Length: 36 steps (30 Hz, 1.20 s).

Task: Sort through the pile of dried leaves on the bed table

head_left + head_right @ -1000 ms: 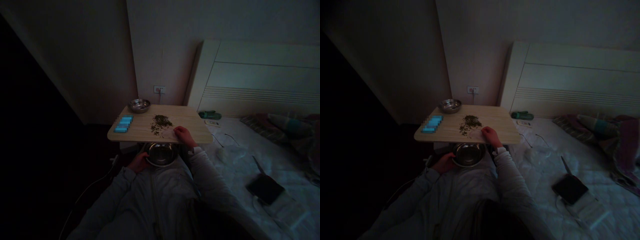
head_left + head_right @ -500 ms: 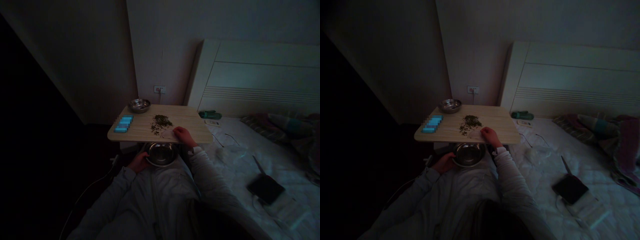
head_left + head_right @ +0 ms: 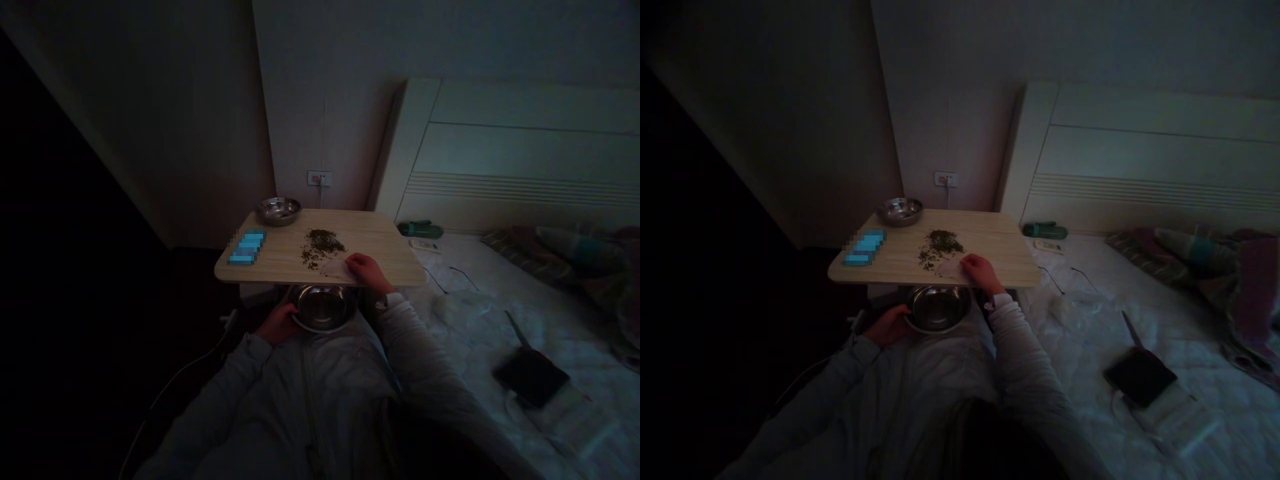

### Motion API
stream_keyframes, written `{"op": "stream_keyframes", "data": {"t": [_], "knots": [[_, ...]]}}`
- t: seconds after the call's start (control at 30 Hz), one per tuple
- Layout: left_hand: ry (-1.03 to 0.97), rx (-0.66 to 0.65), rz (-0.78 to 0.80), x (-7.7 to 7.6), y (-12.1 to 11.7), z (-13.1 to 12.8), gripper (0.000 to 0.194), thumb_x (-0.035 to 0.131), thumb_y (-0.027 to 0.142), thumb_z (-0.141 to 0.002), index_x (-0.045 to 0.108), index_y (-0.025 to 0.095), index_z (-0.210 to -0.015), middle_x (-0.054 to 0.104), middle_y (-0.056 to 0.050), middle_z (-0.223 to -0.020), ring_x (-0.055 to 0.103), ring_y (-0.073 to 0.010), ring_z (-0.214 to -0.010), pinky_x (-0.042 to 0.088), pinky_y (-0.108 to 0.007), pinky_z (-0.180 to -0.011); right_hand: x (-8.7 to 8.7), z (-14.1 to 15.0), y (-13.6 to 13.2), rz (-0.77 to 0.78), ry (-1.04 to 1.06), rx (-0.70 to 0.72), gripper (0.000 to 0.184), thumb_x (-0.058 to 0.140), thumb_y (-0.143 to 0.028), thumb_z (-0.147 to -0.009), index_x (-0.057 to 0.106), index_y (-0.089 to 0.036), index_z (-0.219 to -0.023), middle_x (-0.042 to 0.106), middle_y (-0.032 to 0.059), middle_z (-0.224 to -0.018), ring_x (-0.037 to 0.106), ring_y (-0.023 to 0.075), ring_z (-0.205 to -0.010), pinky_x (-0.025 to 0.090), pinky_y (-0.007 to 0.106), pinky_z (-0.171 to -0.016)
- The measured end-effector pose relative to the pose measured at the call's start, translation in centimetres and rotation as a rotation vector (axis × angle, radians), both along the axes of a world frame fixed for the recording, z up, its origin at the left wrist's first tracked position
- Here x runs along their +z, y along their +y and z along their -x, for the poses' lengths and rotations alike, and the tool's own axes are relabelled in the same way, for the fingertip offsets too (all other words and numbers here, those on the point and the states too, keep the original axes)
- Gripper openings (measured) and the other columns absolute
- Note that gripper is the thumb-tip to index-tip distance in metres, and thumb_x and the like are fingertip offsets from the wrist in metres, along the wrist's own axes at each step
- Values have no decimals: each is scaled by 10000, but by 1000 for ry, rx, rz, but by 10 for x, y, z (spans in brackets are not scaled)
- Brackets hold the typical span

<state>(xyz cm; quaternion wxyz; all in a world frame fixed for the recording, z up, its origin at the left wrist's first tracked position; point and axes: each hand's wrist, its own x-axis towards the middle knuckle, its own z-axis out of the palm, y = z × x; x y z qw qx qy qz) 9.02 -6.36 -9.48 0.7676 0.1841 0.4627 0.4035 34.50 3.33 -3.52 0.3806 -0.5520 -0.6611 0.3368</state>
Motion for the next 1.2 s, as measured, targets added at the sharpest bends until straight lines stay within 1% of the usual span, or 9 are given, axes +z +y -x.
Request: {"op": "stream_keyframes", "data": {"t": [0.2, 0.33, 0.47, 0.6, 0.77, 0.9, 1.0, 1.13, 1.2], "knots": [[0, 5, -6, 4, -1, 0, 197, 550, 69, -708, 708, 123, -812, 758, -93, -755, 716, -237, -806, 568, -303, -679, 4, 1, -4, -7, 3, 9, 196, 561, -369, -759, 619, -191, -703, 619, 0, -628, 508, 140, -629, 401, 269, -654], [-1, 15, -5, 7, -2, -2, 172, 553, 71, -722, 701, 130, -789, 755, -78, -728, 705, -214, -724, 561, -291, -632, 6, 1, -5, -2, -5, 22, 190, 560, -357, -765, 617, -190, -694, 622, 3, -633, 521, 142, -641, 407, 270, -669], [8, 18, -4, 7, -2, -2, 156, 553, 68, -717, 694, 129, -746, 725, -68, -654, 669, -191, -634, 549, -285, -611, 6, 1, -5, 4, 0, 11, 174, 568, -346, -758, 612, -192, -690, 614, -3, -627, 516, 137, -632, 408, 267, -668], [-15, -1, -5, 6, -2, -1, 157, 568, 75, -704, 700, 138, -760, 714, -58, -643, 674, -199, -669, 556, -298, -659, 6, 2, -5, 15, 8, 16, 187, 562, -356, -773, 611, -192, -696, 605, -8, -615, 508, 136, -620, 399, 262, -645], [-3, 4, -7, 6, -2, -1, 165, 566, 72, -699, 700, 141, -767, 702, -47, -627, 660, -191, -649, 548, -296, -657, 9, 3, -6, 25, -17, -5, 167, 569, -322, -781, 612, -189, -690, 616, -5, -627, 518, 136, -624, 399, 266, -657], [-5, 8, -13, 5, -2, -1, 152, 577, 67, -696, 696, 139, -756, 714, -53, -658, 661, -189, -653, 548, -296, -661, 10, 4, -7, 27, -30, 5, 167, 572, -316, -789, 621, -187, -695, 633, 1, -640, 528, 136, -626, 399, 265, -653], [2, 25, -11, 4, -1, -1, 152, 582, 66, -691, 697, 137, -760, 730, -63, -692, 671, -195, -678, 557, -303, -671, 8, 3, -6, 20, -24, 13, 166, 578, -318, -790, 635, -184, -711, 650, 6, -650, 537, 136, -634, 404, 260, -649], [9, 10, -2, 5, -2, -1, 177, 579, 73, -693, 708, 135, -798, 757, -85, -753, 704, -229, -783, 563, -305, -686, 4, 0, -3, 5, -24, 31, 185, 586, -340, -790, 657, -179, -732, 663, 11, -663, 538, 132, -634, 409, 253, -642], [12, 7, -1, 6, -2, -1, 178, 571, 76, -702, 707, 131, -803, 758, -88, -753, 706, -229, -778, 565, -305, -678, 2, -1, -3, -2, -23, 44, 197, 589, -356, -793, 665, -179, -749, 667, 12, -669, 537, 131, -634, 412, 252, -640]]}}
